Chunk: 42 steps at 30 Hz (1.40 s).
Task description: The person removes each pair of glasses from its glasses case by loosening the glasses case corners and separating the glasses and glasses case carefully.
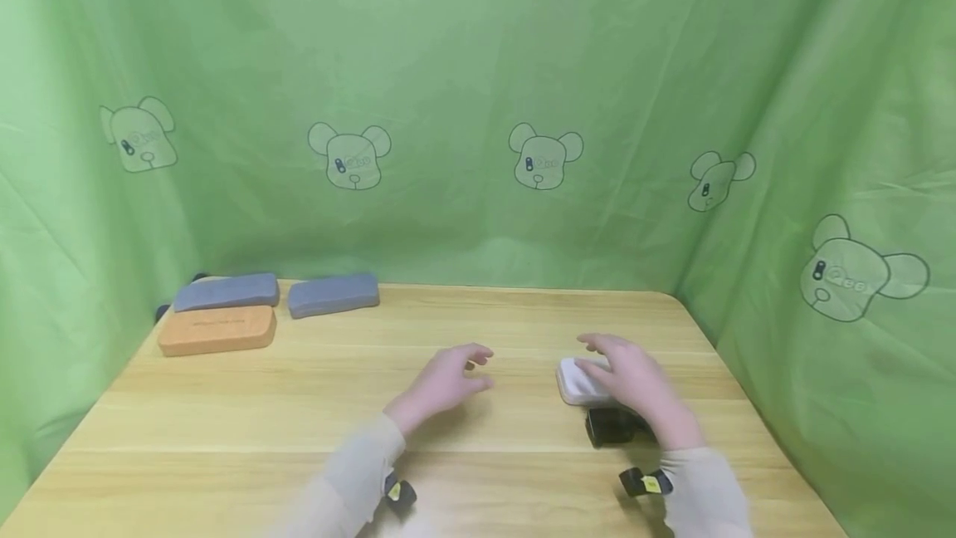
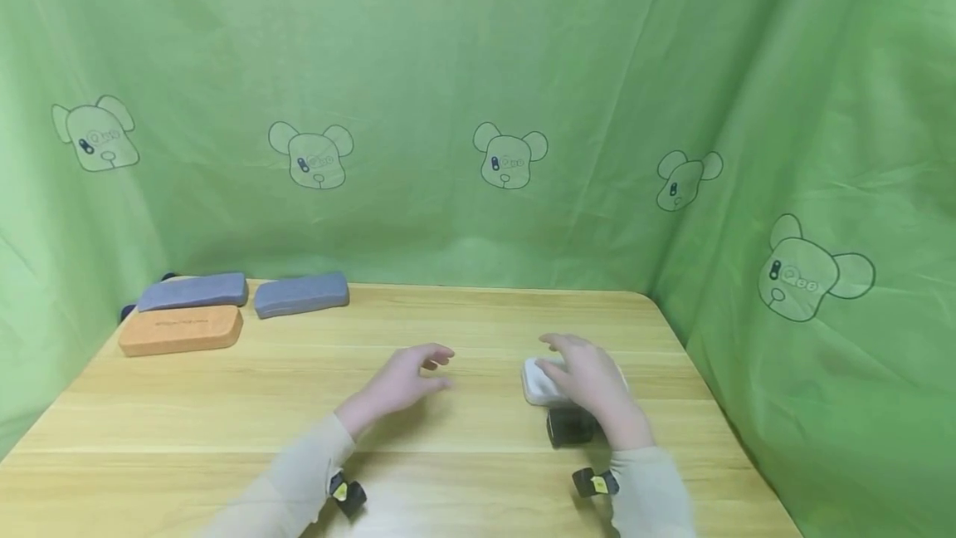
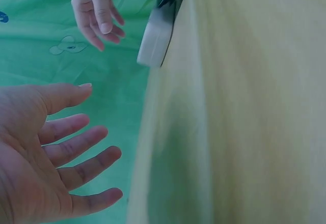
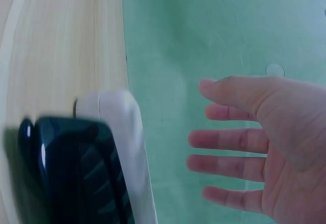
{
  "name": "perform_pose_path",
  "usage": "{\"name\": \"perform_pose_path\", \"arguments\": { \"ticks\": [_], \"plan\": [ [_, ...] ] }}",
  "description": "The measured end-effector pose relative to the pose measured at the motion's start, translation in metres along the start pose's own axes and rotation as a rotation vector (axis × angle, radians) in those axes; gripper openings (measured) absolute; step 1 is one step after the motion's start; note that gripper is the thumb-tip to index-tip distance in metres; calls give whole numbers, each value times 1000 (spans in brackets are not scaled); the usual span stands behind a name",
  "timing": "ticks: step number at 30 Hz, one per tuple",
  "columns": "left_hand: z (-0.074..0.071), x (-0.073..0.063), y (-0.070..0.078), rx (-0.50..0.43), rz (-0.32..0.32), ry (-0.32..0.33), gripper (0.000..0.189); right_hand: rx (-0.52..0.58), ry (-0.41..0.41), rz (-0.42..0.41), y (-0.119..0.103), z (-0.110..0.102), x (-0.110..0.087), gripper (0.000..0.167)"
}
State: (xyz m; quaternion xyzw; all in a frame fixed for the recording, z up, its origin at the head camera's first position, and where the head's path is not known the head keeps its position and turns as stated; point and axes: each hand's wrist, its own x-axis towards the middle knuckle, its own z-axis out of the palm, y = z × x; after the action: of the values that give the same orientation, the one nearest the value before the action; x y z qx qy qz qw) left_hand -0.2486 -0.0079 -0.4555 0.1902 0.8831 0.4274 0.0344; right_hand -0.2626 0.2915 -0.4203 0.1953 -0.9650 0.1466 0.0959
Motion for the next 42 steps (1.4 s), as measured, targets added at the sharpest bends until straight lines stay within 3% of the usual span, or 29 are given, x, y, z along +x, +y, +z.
{"name": "perform_pose_path", "arguments": {
  "ticks": [7, 12, 20, 31, 42],
  "plan": [
    [-31, -8, -10, 67, 12, 59, 47, -27, 41, -87, -18, 11, 13, 43],
    [-51, -14, -18, 124, -22, 108, 48, -33, 49, -120, -34, 17, 25, 48],
    [-82, -27, -37, 204, -78, 161, 52, -3, -2, -159, -68, 31, 43, 60],
    [-118, -44, -69, 342, -81, 219, 56, 34, -46, -229, -108, 58, 64, 69],
    [-151, -46, -97, 459, -110, 307, 62, 57, -79, -272, -140, 77, 89, 74]
  ]
}}
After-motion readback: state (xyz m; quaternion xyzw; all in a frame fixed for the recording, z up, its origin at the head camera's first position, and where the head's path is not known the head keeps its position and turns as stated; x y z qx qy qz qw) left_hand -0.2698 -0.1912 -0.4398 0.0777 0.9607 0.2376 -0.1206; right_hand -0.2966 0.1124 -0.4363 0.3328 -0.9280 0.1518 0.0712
